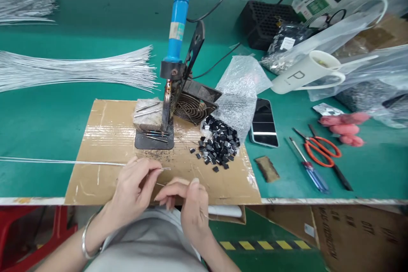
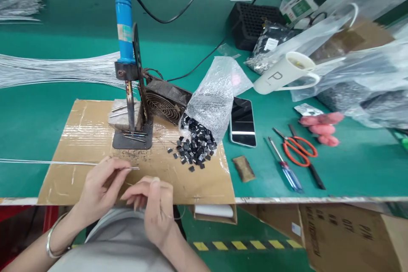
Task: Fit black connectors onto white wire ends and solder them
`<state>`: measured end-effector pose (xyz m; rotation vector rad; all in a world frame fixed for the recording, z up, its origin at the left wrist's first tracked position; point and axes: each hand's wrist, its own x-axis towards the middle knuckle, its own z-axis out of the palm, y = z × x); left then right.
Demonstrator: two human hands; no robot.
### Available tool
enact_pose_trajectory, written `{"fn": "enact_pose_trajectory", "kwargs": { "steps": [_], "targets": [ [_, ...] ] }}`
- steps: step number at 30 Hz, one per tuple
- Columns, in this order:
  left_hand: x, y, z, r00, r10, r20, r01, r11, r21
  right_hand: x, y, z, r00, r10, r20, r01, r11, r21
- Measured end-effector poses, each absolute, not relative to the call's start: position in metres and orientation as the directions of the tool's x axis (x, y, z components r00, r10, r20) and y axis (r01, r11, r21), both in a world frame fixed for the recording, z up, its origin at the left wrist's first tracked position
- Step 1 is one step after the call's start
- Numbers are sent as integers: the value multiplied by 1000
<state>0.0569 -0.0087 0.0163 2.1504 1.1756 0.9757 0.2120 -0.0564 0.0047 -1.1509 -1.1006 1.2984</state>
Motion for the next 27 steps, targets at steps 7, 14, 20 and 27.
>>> {"fn": "enact_pose_trajectory", "kwargs": {
  "steps": [7,14,20,27],
  "targets": [
    [50,-4,3,194,950,246,502,-311,807,230,-67,3,43,967,252,107,246,-963],
    [41,4,-4,255,962,103,543,-230,807,314,-60,-6,664,737,127,416,-223,-882],
    [43,2,-10,260,962,82,555,-219,802,336,-35,14,546,810,213,598,-199,-777],
    [37,7,-19,313,947,77,569,-252,783,403,115,48,463,825,323,819,-259,-512]
  ]
}}
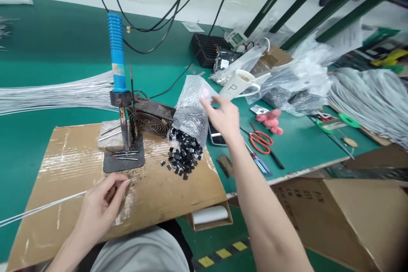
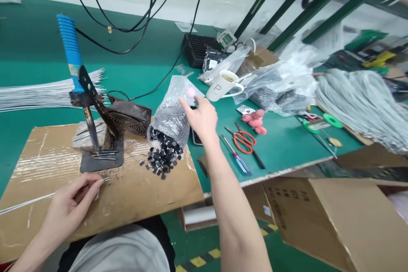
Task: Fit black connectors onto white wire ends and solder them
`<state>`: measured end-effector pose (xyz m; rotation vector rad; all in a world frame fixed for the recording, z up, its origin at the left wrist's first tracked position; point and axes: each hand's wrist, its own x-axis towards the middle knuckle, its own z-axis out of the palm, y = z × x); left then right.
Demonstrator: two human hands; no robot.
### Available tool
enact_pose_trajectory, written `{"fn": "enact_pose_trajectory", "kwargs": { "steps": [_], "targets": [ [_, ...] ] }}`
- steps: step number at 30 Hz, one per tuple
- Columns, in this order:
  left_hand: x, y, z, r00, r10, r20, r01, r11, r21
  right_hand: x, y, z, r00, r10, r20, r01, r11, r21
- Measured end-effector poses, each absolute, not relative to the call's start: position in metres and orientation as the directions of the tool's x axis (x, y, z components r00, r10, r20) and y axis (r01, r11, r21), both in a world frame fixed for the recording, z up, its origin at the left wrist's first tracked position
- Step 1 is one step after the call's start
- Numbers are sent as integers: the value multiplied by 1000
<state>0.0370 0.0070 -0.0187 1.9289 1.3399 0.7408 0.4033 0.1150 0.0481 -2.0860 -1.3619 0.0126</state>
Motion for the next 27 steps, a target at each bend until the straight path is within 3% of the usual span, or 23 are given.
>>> {"fn": "enact_pose_trajectory", "kwargs": {
  "steps": [3,6,10,14,19,24,27],
  "targets": [
    [36,10,-20,297,952,81,582,-247,775,411,166,47,384,897,219,847,-247,-471],
    [35,10,-19,288,955,75,594,-240,768,404,181,52,369,899,236,862,-235,-449],
    [36,10,-17,300,951,73,603,-248,758,393,160,67,349,879,323,876,-185,-445],
    [37,10,-18,304,949,86,612,-264,745,380,122,76,217,805,552,912,35,-410],
    [38,9,-17,311,948,67,626,-258,736,369,101,74,235,764,600,892,75,-445],
    [41,7,-11,270,961,55,632,-220,743,382,112,68,409,802,434,735,-8,-678],
    [41,8,-11,269,962,57,624,-219,750,394,108,64,459,811,362,713,-93,-695]
  ]
}}
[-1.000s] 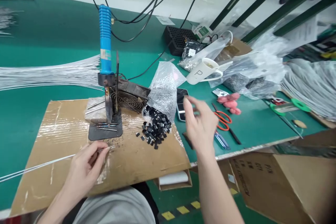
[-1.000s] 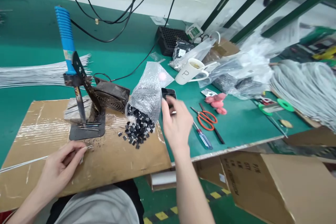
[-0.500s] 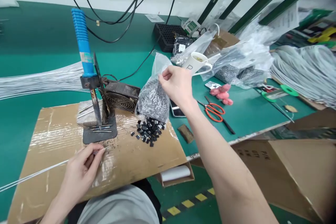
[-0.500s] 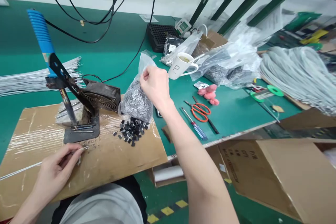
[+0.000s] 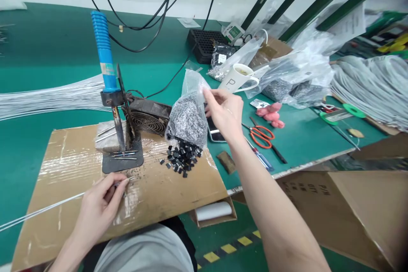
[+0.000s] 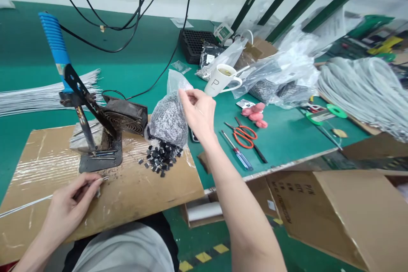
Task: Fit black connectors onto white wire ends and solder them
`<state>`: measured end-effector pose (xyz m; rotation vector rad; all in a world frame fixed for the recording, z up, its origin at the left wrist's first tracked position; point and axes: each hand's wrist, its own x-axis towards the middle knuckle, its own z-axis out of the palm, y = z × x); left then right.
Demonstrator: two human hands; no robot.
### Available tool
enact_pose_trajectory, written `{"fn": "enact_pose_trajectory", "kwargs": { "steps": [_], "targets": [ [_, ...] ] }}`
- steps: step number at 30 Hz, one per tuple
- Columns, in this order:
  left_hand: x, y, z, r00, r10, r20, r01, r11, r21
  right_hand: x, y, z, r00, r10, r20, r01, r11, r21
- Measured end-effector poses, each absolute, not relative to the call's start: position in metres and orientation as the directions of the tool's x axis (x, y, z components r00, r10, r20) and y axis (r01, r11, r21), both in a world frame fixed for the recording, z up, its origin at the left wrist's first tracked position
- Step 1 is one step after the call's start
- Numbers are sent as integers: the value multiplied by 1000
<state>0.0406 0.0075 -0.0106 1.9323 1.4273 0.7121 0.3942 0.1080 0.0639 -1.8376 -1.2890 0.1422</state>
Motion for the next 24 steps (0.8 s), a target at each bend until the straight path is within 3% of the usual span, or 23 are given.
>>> {"fn": "enact_pose_trajectory", "kwargs": {
  "steps": [6,11,18,22,24],
  "targets": [
    [40,10,-10,304,949,88,629,-269,729,401,79,46,466,869,168,713,-256,-653],
    [39,11,-10,326,942,83,635,-283,719,393,89,33,432,901,37,561,-237,-793],
    [41,11,-9,306,949,73,641,-263,721,388,111,39,420,907,36,386,-143,-911],
    [42,9,-6,305,950,68,634,-256,730,388,77,39,458,884,89,416,-125,-901],
    [42,7,-5,308,948,76,630,-263,731,387,49,35,550,815,182,497,-145,-855]
  ]
}}
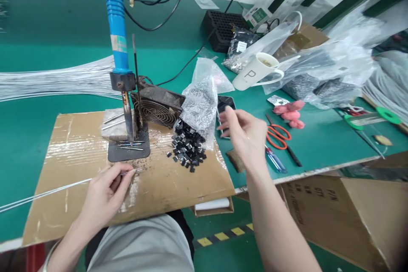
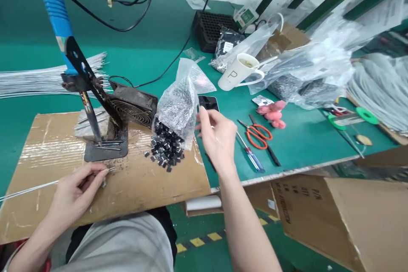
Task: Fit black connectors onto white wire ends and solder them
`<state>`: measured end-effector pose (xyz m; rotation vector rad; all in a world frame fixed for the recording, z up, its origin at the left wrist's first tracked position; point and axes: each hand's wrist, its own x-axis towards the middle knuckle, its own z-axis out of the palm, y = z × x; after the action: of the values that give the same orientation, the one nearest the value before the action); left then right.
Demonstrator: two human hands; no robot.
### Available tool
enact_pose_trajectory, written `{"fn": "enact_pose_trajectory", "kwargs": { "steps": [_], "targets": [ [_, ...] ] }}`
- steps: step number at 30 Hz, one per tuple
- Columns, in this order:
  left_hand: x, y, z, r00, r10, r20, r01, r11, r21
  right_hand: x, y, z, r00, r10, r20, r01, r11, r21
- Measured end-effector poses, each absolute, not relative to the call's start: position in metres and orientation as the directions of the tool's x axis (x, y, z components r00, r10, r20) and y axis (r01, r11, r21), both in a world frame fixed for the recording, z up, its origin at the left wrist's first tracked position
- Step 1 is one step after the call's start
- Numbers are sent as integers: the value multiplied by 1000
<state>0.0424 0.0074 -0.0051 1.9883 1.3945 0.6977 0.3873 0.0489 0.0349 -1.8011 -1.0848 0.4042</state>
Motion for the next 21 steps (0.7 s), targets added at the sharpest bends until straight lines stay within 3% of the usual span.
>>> {"fn": "enact_pose_trajectory", "kwargs": {
  "steps": [5,14,21],
  "targets": [
    [41,6,-7,296,953,62,619,-240,748,370,-18,13,577,804,143,622,-320,-714],
    [42,8,-5,266,963,38,619,-201,760,330,-44,-7,589,763,267,691,-305,-655],
    [41,7,-8,263,964,39,600,-195,776,324,-37,-9,523,807,275,661,-180,-728]
  ]
}}
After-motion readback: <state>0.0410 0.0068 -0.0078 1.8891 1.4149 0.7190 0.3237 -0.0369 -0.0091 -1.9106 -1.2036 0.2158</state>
